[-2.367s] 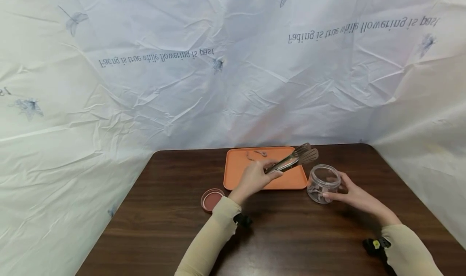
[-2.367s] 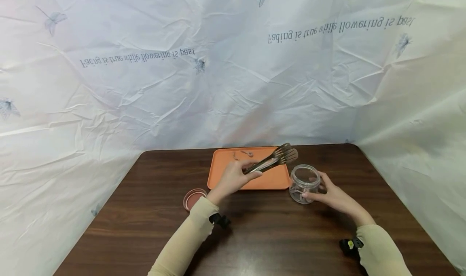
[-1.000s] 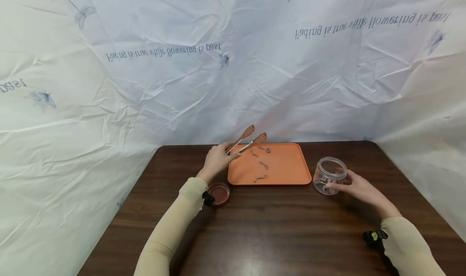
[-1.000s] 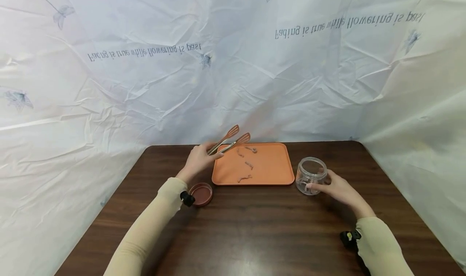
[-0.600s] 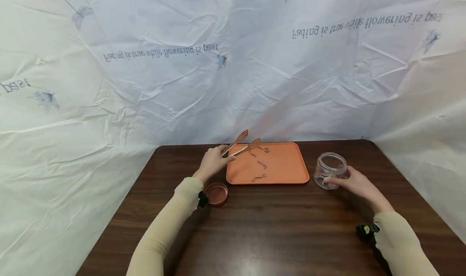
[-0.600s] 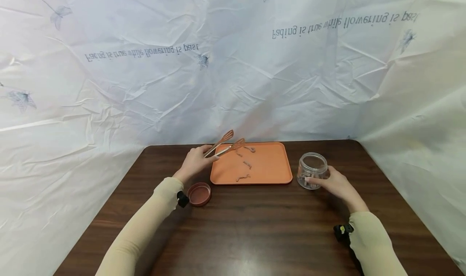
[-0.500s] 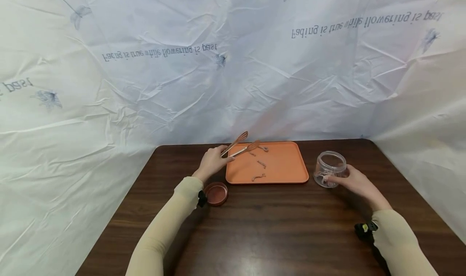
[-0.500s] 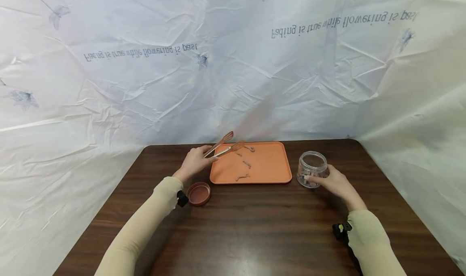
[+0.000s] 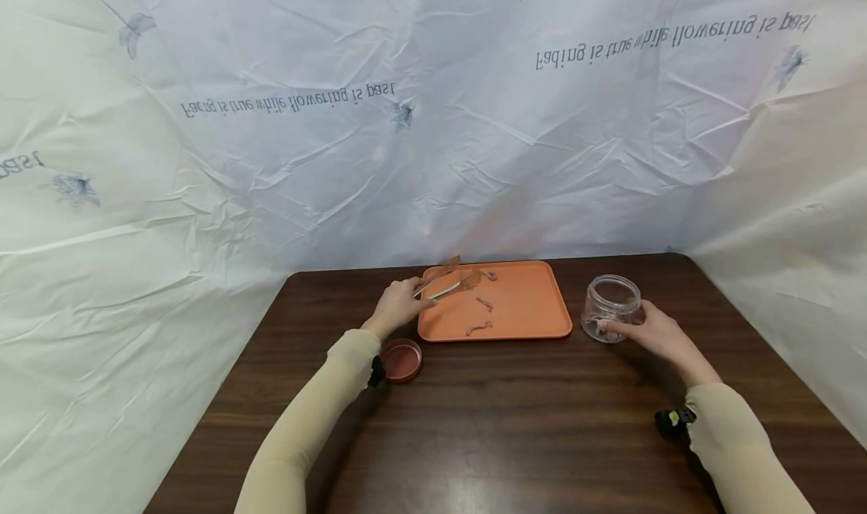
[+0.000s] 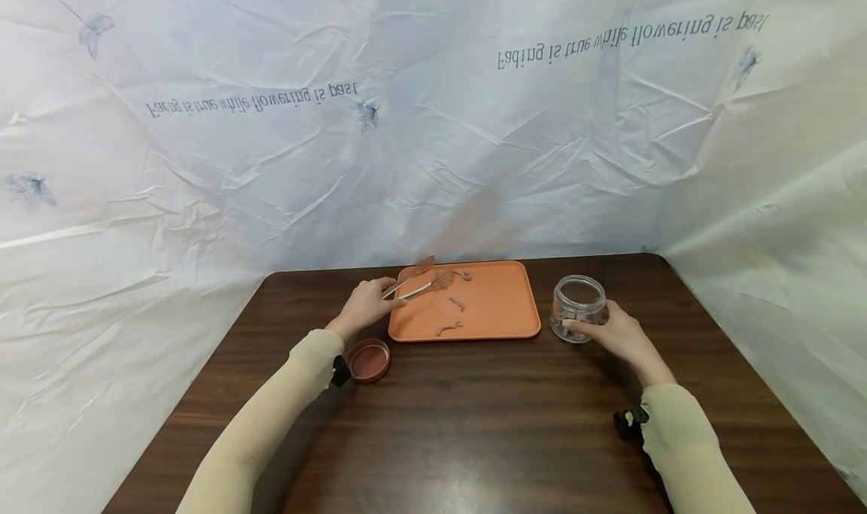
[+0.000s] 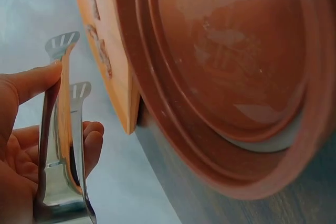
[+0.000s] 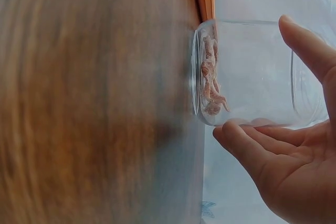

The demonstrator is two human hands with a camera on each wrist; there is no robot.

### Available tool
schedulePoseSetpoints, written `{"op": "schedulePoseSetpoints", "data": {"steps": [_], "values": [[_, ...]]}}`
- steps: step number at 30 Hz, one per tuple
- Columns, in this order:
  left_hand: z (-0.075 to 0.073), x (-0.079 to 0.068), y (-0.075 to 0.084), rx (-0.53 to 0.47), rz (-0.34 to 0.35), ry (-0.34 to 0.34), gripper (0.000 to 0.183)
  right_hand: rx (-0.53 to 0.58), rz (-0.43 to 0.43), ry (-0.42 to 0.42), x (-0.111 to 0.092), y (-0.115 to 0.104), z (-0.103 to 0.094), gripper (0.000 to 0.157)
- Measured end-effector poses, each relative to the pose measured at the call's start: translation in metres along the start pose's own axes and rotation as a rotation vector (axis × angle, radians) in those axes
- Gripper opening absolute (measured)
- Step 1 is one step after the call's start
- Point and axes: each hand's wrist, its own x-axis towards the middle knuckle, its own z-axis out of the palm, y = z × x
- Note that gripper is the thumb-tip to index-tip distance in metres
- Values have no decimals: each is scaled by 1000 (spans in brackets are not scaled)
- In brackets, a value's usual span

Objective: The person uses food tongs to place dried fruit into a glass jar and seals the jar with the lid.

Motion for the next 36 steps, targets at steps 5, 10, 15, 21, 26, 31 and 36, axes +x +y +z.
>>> {"op": "schedulePoseSetpoints", "data": {"steps": [5, 10, 15, 21, 26, 31, 36], "values": [[6, -2, 4, 16, -15, -21, 63, 2, 0, -22, -5, 4, -5, 93], [11, -3, 6, 30, -19, -44, 61, -5, 9, -40, -7, 9, -8, 99], [13, -5, 6, 45, -31, -78, 60, -14, 25, -57, -9, 13, -9, 106], [12, -5, 8, 54, -46, -106, 61, 5, 9, -64, -11, 18, -12, 105], [11, -5, 11, 55, -67, -124, 64, 18, -11, -70, -13, 20, -16, 103], [13, -8, 15, 55, -91, -151, 67, 22, -9, -92, -15, 23, -20, 104], [15, -14, 20, 49, -74, -134, 64, 40, -36, -102, -17, 24, -23, 99]]}}
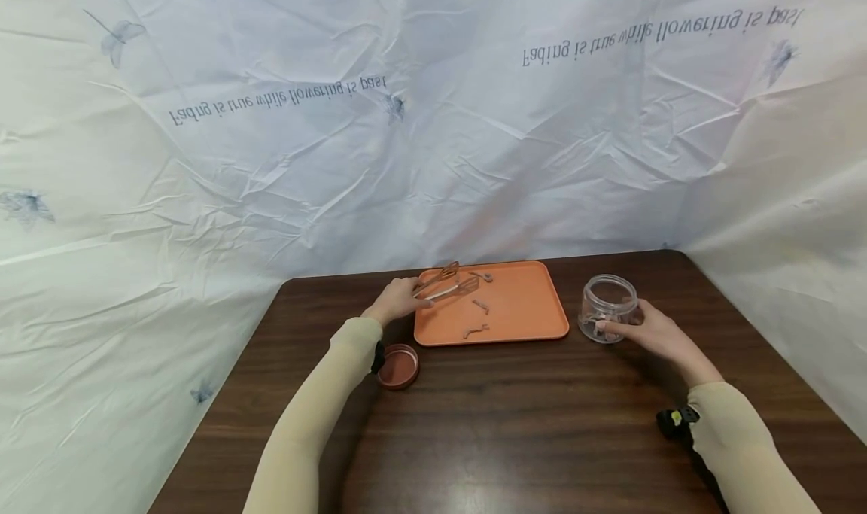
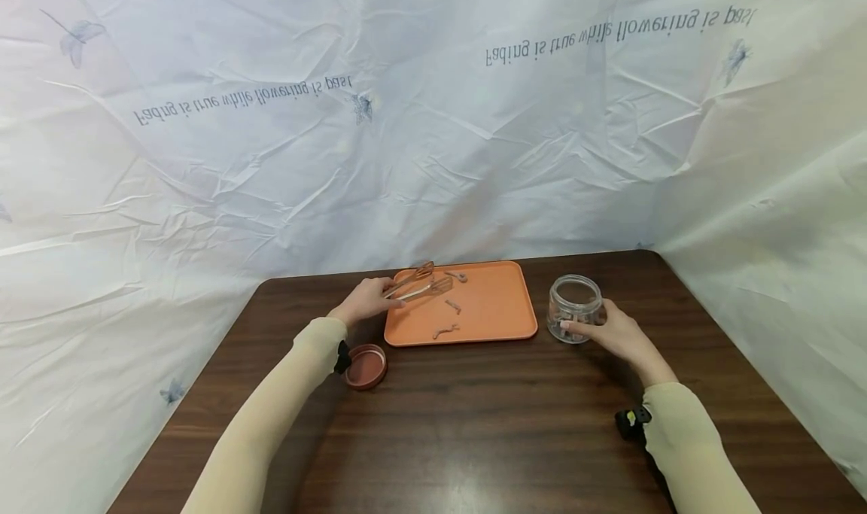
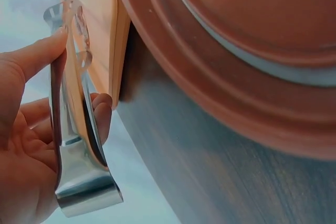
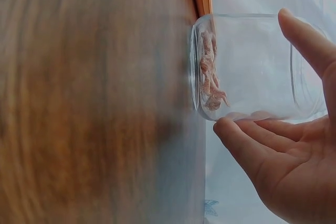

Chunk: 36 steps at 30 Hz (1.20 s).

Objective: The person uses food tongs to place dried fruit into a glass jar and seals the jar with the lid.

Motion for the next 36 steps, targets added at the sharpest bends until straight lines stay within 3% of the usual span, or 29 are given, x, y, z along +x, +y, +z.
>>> {"op": "schedulePoseSetpoints", "data": {"steps": [20, 27, 36], "values": [[4, 0, 3, 17, 83, 73, 25, 14, 42, -15, 2, -5, -1, 107], [4, 2, 4, 38, 53, 73, 20, 32, 20, -10, 2, -4, 1, 100], [6, 3, 4, 12, 61, 70, 12, 24, 31, -3, 2, -4, 3, 104]]}}
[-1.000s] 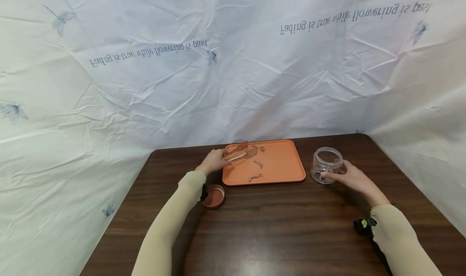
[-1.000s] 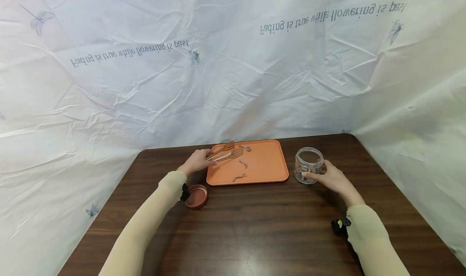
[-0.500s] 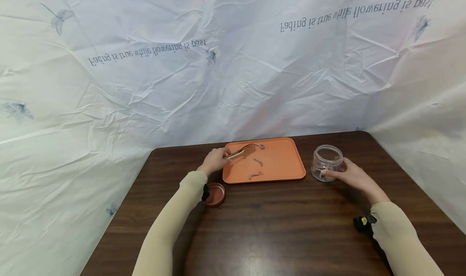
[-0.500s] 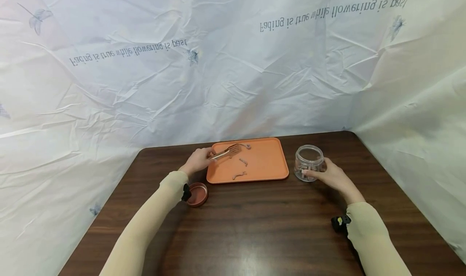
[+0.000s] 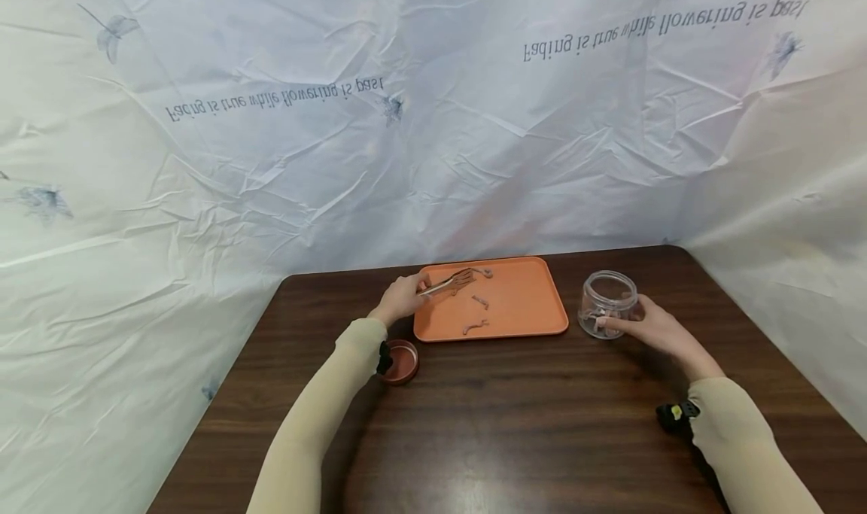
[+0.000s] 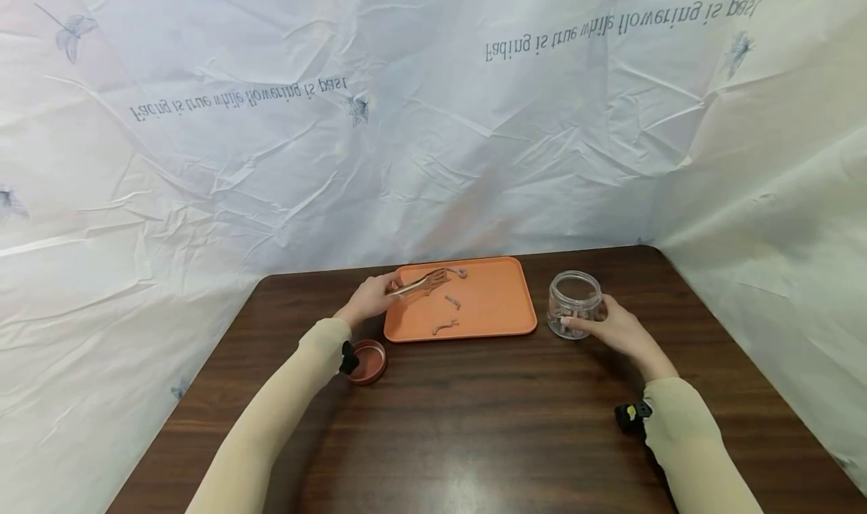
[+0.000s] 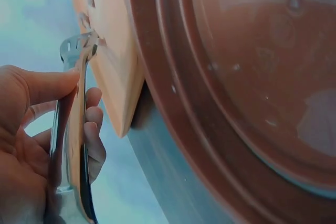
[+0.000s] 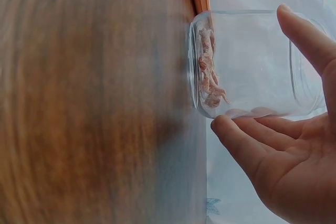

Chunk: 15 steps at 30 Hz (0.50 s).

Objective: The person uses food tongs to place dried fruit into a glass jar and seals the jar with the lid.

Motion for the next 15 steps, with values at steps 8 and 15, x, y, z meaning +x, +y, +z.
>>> {"op": "schedulePoseSetpoints", "data": {"steps": [8, 15], "values": [[1, 2, 1, -31, 18, -34, 15, 4, 6, 3, 1, -1, 3, 103], [-7, 6, 14, -88, 61, 4, 19, 7, 10, 5, 2, -3, 2, 106]]}}
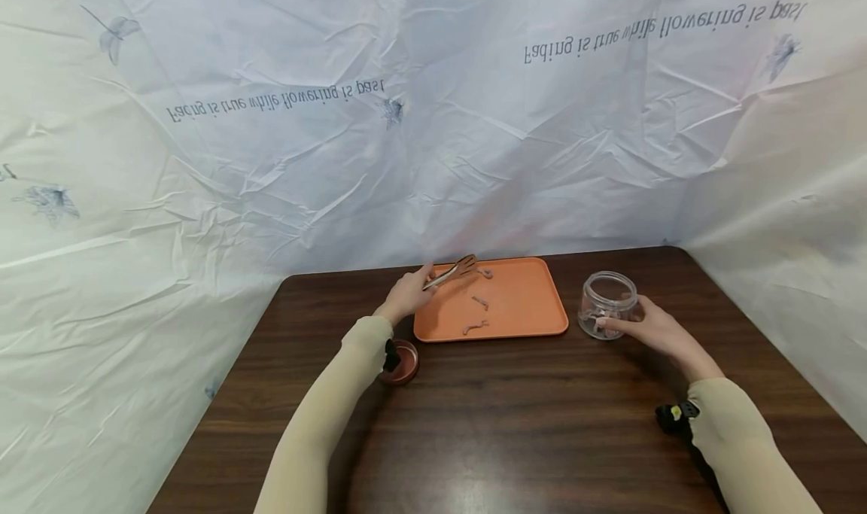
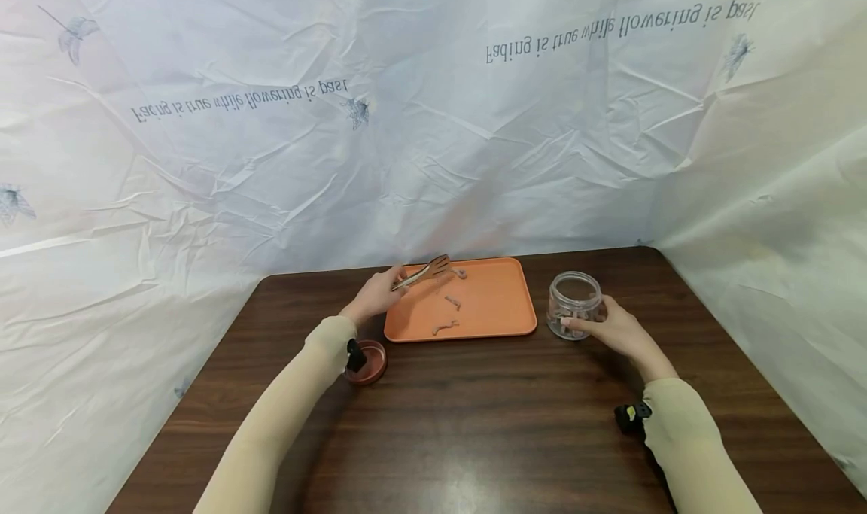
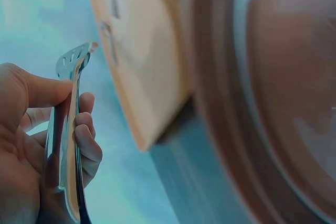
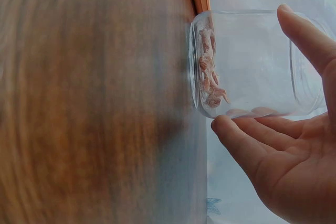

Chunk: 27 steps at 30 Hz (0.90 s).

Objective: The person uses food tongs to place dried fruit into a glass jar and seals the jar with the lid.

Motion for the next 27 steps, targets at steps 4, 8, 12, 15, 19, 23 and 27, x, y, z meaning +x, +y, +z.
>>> {"op": "schedulePoseSetpoints", "data": {"steps": [4, 8, 12, 15, 19, 23, 27], "values": [[-5, 3, 11, -19, 16, 35, 23, 4, -11, -1, 1, 0, -1, 105], [-9, 7, 24, -60, 55, 64, 21, 8, -22, -1, 2, 0, -1, 102], [-12, 12, 38, -122, 114, 110, 18, -2, -31, 5, 2, 2, -1, 100], [-14, 16, 51, -164, 145, 130, 20, -3, -38, 7, 2, 2, -1, 98], [-13, 19, 70, -223, 176, 149, 20, -7, -29, 7, 1, 3, 0, 100], [-10, 23, 91, -272, 198, 178, 18, -12, -16, 8, 0, 4, 0, 103], [-2, 26, 110, -383, 217, 167, 19, 1, -13, 5, 0, 4, 0, 103]]}}
